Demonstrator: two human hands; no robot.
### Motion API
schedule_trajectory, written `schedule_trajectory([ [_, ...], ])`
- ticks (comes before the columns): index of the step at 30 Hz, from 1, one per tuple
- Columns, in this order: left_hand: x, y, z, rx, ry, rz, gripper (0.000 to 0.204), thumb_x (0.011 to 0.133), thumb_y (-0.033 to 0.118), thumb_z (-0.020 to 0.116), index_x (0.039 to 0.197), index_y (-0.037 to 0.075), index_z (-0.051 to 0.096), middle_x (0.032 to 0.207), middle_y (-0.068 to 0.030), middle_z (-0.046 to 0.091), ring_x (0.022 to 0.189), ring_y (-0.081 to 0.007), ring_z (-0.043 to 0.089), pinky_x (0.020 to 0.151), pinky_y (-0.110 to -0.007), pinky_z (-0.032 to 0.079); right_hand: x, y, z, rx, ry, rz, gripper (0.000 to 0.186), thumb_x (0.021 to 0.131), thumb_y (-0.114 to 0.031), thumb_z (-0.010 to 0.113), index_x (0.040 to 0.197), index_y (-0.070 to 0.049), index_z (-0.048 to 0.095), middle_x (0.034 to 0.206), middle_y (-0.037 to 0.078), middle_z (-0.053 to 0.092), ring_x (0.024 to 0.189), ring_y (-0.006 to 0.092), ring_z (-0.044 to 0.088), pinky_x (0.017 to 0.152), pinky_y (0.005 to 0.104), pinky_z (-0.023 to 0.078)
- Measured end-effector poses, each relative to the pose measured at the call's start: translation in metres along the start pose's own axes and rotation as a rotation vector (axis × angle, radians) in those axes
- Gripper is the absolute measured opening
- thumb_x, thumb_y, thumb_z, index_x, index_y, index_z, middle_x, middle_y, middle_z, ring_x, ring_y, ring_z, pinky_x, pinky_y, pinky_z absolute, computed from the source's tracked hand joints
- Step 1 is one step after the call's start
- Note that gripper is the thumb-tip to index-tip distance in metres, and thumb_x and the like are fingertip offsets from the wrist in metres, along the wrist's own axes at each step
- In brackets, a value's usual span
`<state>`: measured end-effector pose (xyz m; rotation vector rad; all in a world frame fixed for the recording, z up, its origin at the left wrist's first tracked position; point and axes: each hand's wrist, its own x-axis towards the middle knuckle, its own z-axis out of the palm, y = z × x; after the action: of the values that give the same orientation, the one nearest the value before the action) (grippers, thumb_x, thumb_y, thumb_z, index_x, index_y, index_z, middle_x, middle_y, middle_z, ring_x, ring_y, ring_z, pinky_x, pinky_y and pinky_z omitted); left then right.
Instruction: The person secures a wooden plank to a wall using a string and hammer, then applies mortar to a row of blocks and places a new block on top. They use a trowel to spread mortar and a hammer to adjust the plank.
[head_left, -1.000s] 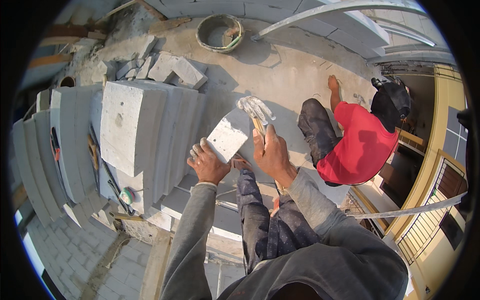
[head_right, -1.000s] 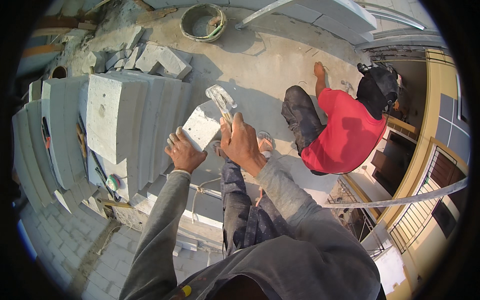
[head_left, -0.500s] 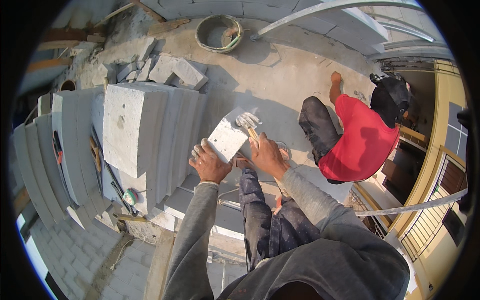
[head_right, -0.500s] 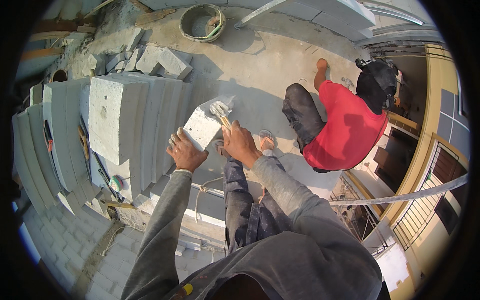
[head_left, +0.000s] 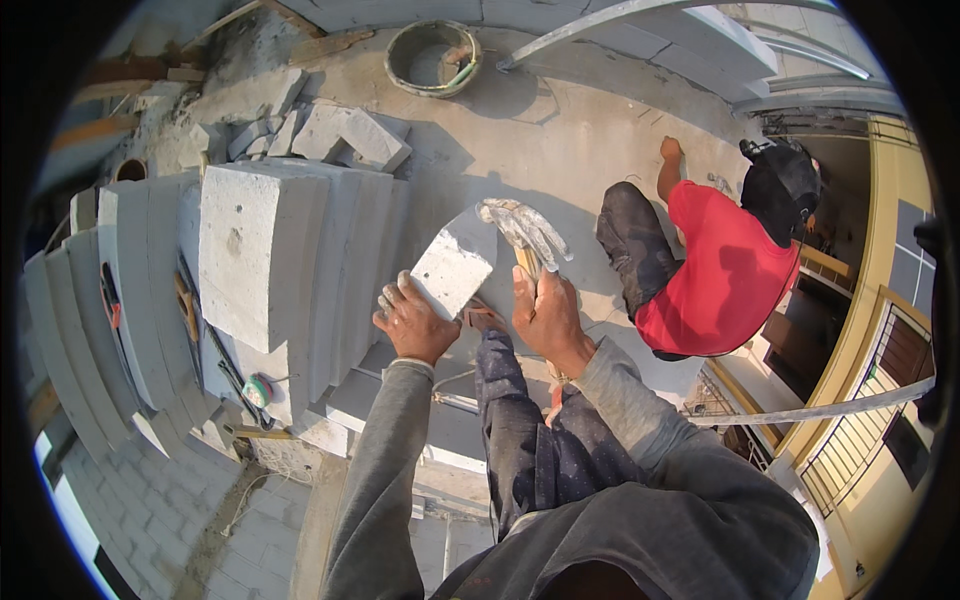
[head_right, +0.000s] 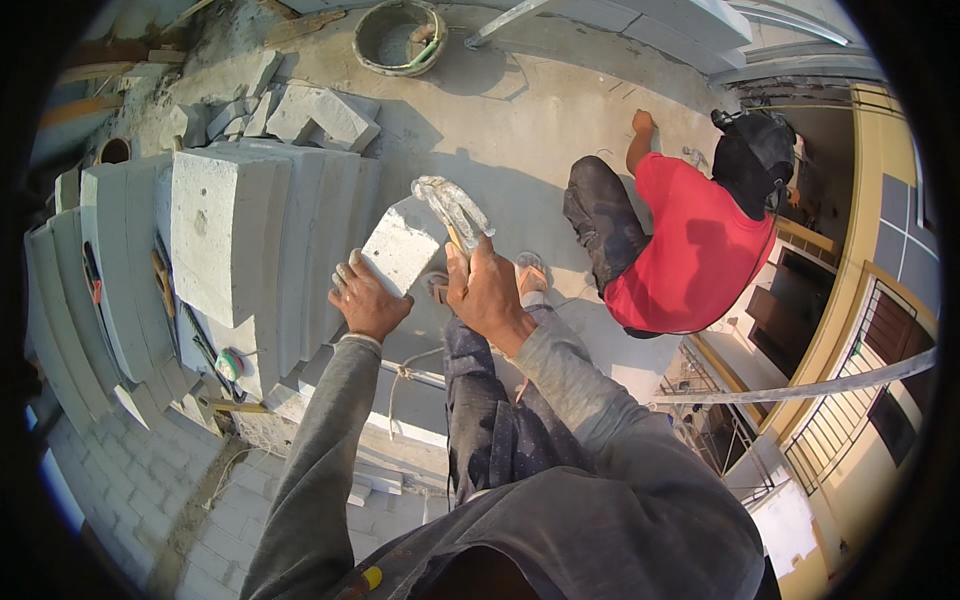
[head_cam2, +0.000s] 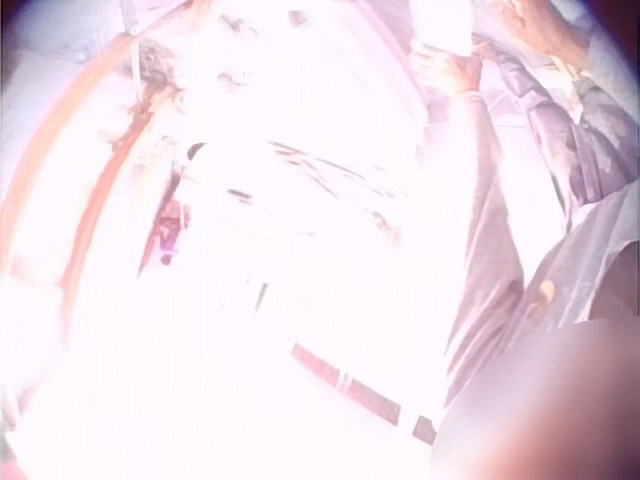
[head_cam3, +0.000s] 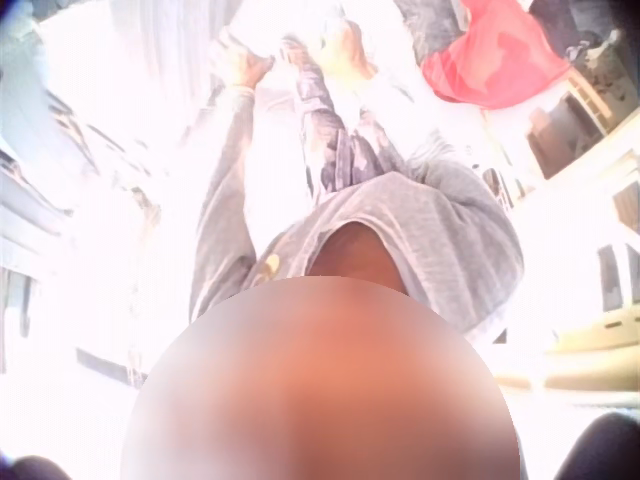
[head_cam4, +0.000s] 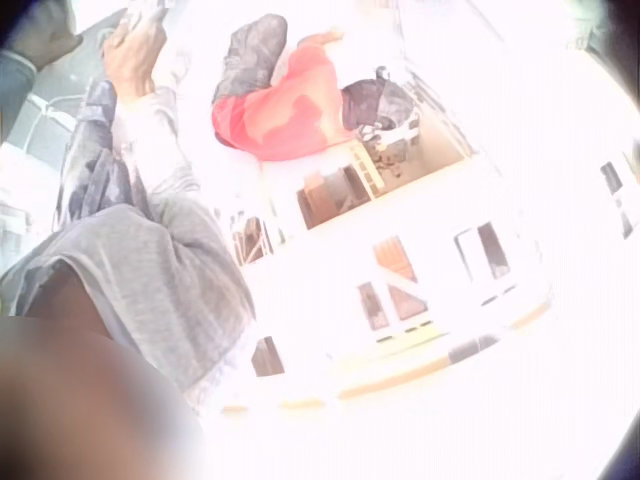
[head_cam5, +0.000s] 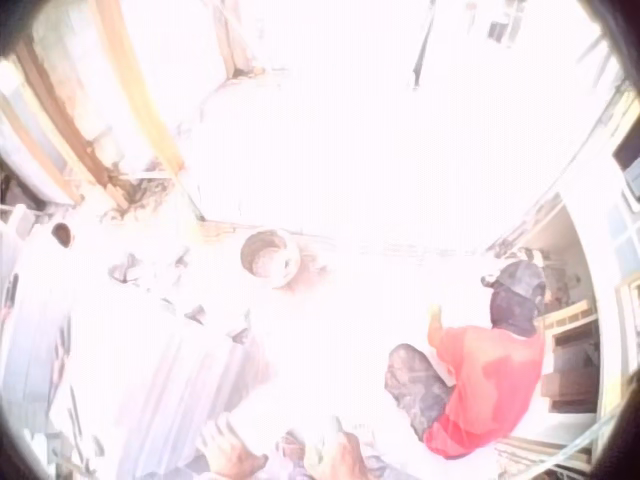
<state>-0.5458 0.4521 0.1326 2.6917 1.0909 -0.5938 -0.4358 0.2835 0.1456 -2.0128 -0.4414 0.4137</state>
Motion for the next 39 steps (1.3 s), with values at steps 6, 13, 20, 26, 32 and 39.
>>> schedule_trajectory([
  [6,0.001,-0.002,-0.001,-0.009,0.01,0.017,0.111,0.057,0.035,0.089,0.145,0.0,0.031,0.129,-0.0211,0.047,0.125,-0.0408,0.047,0.101,-0.058,0.033,0.004,0.004,0.001,-0.171,-0.263,0.113,0.03,0.1,-0.02,0.058,0.092,0.008,0.05,0.06,0.026,0.059,0.052,0.0439,0.062,0.048,0.048,0.047],
  [13,0.001,-0.001,0.003,0.002,-0.031,0.008,0.111,0.061,0.045,0.089,0.145,0.001,0.032,0.128,-0.0203,0.048,0.123,-0.0385,0.049,0.099,-0.059,0.033,0.005,0.005,-0.005,-0.254,-0.341,0.174,0.033,0.101,-0.024,0.057,0.09,0.006,0.052,0.056,0.026,0.055,0.053,0.0455,0.061,0.048,0.0483,0.046],
  [20,-0.001,-0.002,-0.002,-0.025,-0.041,0.004,0.114,0.055,0.034,0.089,0.145,0.0,0.027,0.131,-0.0239,0.046,0.128,-0.0421,0.044,0.103,-0.058,0.03,0.009,0.002,0.004,-0.151,-0.116,0.027,0.033,0.1,-0.024,0.058,0.089,0.006,0.051,0.057,0.025,0.056,0.052,0.046,0.06,0.047,0.0455,0.046],
  [26,0.001,-0.004,0.008,-0.004,0.058,0.04,0.108,0.058,0.037,0.088,0.143,0.001,0.031,0.122,-0.0187,0.049,0.117,-0.0373,0.049,0.097,-0.055,0.032,0.01,-0.002,0.001,-0.147,-0.265,0.153,0.036,0.1,-0.024,0.058,0.092,0.01,0.052,0.066,0.029,0.063,0.06,0.0448,0.067,0.051,0.0474,0.052],
  [32,0.0,-0.009,0.003,0.008,0.02,0.046,0.105,0.059,0.042,0.087,0.141,-0.001,0.036,0.122,-0.0191,0.05,0.115,-0.0358,0.05,0.094,-0.053,0.033,0.017,-0.007,0.004,-0.229,-0.311,0.212,0.034,0.1,-0.025,0.058,0.092,0.007,0.052,0.069,0.03,0.063,0.066,0.0486,0.067,0.056,0.0495,0.053],
  [39,-0.001,-0.007,-0.002,-0.057,0.005,0.024,0.107,0.054,0.039,0.087,0.141,-0.002,0.037,0.122,-0.0208,0.05,0.117,-0.0375,0.049,0.095,-0.053,0.033,0.015,-0.002,0.004,-0.211,-0.242,0.192,0.036,0.1,-0.027,0.056,0.096,0.008,0.054,0.073,0.032,0.064,0.072,0.0514,0.066,0.062,0.0536,0.053],
])
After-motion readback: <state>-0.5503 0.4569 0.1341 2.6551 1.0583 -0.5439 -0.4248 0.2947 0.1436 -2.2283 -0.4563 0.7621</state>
